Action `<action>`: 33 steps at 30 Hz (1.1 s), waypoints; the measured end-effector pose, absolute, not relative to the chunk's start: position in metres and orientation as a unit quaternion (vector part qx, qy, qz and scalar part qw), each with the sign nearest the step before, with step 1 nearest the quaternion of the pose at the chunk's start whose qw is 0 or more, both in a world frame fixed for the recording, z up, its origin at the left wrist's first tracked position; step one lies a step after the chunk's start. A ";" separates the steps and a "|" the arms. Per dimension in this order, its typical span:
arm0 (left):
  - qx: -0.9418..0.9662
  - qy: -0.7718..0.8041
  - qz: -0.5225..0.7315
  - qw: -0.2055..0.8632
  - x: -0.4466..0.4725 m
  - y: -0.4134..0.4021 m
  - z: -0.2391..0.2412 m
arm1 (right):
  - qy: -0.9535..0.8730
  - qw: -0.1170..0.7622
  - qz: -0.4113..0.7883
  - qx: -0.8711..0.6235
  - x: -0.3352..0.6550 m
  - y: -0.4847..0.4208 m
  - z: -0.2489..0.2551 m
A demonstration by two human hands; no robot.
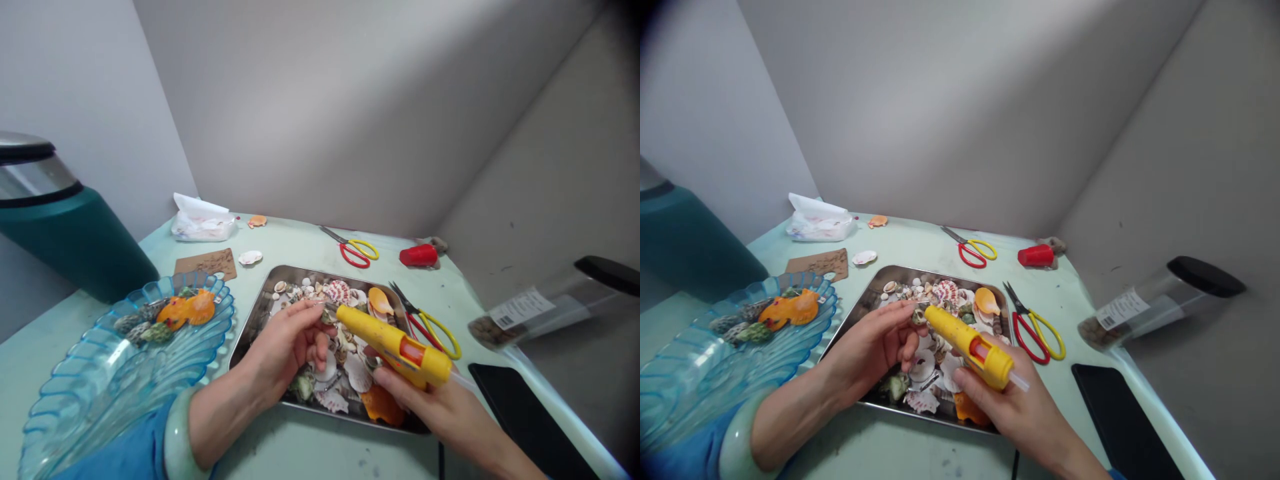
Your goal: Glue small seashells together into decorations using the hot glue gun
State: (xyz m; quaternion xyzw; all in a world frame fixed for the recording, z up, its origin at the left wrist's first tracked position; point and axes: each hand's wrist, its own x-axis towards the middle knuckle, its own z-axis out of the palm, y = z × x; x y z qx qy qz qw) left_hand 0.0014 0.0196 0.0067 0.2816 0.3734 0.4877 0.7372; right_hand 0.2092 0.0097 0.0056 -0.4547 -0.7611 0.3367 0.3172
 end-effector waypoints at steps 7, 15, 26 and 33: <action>0.283 0.375 0.489 0.735 0.000 0.018 0.006 | -0.762 0.309 0.340 -0.455 0.208 0.010 0.008; 0.284 0.371 0.501 0.729 -0.002 0.019 0.003 | -0.763 0.309 0.328 -0.464 0.210 0.009 0.003; 0.297 0.390 0.487 0.723 -0.003 0.018 0.006 | -0.757 0.317 0.318 -0.475 0.211 0.007 -0.002; 0.296 0.387 0.508 0.710 -0.002 0.020 0.005 | -0.756 0.333 0.318 -0.465 0.208 0.008 0.001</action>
